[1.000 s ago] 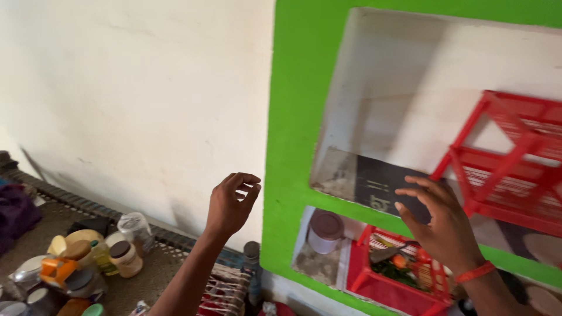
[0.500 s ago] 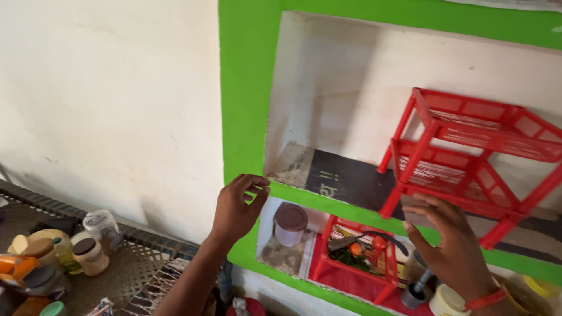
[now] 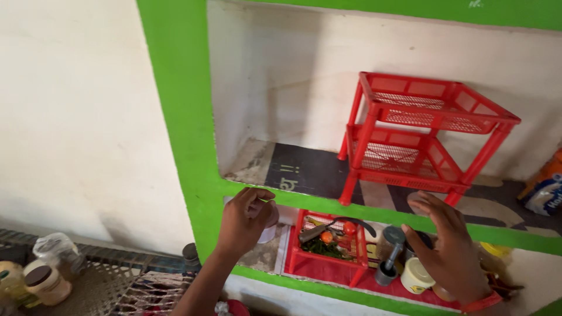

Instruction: The person assembles a red plastic storage rack by inserting red cylindrical legs into the basket trays. They handle several jars and containers on a nearby cot, then attach the legs to the trays and place the assembled rack on a green shelf.

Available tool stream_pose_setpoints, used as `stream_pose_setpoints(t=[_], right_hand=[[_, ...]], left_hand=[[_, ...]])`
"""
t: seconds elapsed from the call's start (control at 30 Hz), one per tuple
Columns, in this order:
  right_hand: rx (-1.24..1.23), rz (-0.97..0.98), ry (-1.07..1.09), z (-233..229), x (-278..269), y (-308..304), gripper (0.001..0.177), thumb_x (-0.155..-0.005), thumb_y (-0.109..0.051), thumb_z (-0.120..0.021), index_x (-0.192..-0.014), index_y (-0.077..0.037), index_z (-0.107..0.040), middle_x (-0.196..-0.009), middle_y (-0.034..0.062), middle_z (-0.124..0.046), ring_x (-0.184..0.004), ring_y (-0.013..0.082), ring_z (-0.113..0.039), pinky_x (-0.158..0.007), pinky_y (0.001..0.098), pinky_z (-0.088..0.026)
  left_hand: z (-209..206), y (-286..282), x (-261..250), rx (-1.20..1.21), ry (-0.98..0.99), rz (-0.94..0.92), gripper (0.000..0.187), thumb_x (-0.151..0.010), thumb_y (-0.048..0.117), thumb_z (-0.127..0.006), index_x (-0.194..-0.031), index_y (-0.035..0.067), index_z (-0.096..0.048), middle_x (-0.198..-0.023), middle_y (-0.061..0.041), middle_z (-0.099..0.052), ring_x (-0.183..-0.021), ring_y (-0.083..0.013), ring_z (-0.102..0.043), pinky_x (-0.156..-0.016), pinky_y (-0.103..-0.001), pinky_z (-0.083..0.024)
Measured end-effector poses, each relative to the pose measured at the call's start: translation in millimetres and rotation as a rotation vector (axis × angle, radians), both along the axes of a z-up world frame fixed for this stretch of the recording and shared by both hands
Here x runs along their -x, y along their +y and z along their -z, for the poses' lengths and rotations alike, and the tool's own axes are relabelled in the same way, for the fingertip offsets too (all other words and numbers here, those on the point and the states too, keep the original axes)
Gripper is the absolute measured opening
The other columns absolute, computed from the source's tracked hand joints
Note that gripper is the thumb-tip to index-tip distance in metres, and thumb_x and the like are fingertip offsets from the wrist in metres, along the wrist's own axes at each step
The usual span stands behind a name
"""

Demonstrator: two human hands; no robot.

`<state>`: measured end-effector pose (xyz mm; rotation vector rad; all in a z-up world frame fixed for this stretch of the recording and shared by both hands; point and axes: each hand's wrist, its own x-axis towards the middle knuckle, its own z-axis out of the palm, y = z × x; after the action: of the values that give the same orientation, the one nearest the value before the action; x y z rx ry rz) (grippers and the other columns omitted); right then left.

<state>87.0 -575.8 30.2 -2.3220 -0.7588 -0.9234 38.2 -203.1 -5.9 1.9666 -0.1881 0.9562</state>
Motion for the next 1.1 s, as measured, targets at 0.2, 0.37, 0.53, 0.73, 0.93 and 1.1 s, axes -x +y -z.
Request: stream_pose_setpoints(t=[0.2, 0.37, 0.53, 0.73, 0.93, 1.1], right_hand=[[-0.022, 0.097, 0.042, 8, -16, -35, 0.051, -0.083, -0.026, -0.074, -0.129, -0.009, -0.062, -0.147, 0.0112, -0.055, -0.136, 0.0345, -0.052, -0.106, 0.0472, -0.045], [-0.091, 0.121, 0.187, 14, -40, -71, 0.065, -0.082, -0.029, -0.072, -0.140, -0.010, -0.051, -0.159, 0.0165, -0.041, -0.143, 0.0370, -0.042, -0.097, 0.0459, -0.051], [-0.124, -0.006, 0.203, 24, -70, -103, 0.074, -0.088, -0.031, -0.072, -0.152, -0.007, -0.043, -0.162, 0.0257, -0.032, -0.149, 0.0420, -0.032, -0.096, 0.0472, -0.050], [-0.107, -0.005, 0.260, 30, -105, -120, 0.071, -0.085, -0.030, -0.073, -0.148, -0.011, -0.044, -0.158, 0.0187, -0.042, -0.143, 0.0342, -0.045, -0.110, 0.0450, -0.042], [-0.078, -0.088, 0.253, 17, -120, -138, 0.057, -0.087, -0.025, -0.072, -0.139, -0.011, -0.055, -0.155, 0.0178, -0.049, -0.140, 0.0333, -0.050, -0.107, 0.0454, -0.046], [-0.121, -0.087, 0.377, 3, -129, -157, 0.054, -0.088, -0.029, -0.071, -0.137, -0.011, -0.056, -0.152, 0.0126, -0.053, -0.134, 0.0283, -0.058, -0.100, 0.0440, -0.052]], left_hand=[[6, -32, -32, 0.147, 0.161, 0.063, 0.017, -0.088, 0.012, -0.073, -0.104, 0.003, -0.073, -0.095, -0.009, -0.076, -0.080, -0.0179, -0.077, -0.073, -0.030, -0.062], [12, -71, -69, 0.150, 0.096, 0.134, 0.017, -0.088, 0.009, -0.072, -0.104, 0.003, -0.072, -0.102, -0.008, -0.076, -0.086, -0.0154, -0.077, -0.071, -0.031, -0.062], [23, -108, -103, 0.167, 0.097, 0.217, 0.023, -0.089, 0.009, -0.072, -0.110, 0.002, -0.071, -0.103, -0.010, -0.076, -0.090, -0.0174, -0.076, -0.077, -0.032, -0.061], [22, -140, -145, 0.155, 0.091, 0.227, 0.028, -0.089, 0.011, -0.073, -0.115, 0.003, -0.070, -0.103, -0.011, -0.078, -0.093, -0.0183, -0.078, -0.080, -0.031, -0.061], [16, -169, -170, 0.193, 0.080, 0.115, 0.028, -0.086, 0.014, -0.075, -0.112, 0.003, -0.069, -0.104, -0.011, -0.070, -0.088, -0.0188, -0.075, -0.070, -0.032, -0.062], [14, -185, -177, 0.241, 0.074, 0.052, 0.028, -0.086, 0.015, -0.077, -0.107, 0.002, -0.064, -0.102, -0.011, -0.069, -0.083, -0.0184, -0.072, -0.071, -0.032, -0.061]])
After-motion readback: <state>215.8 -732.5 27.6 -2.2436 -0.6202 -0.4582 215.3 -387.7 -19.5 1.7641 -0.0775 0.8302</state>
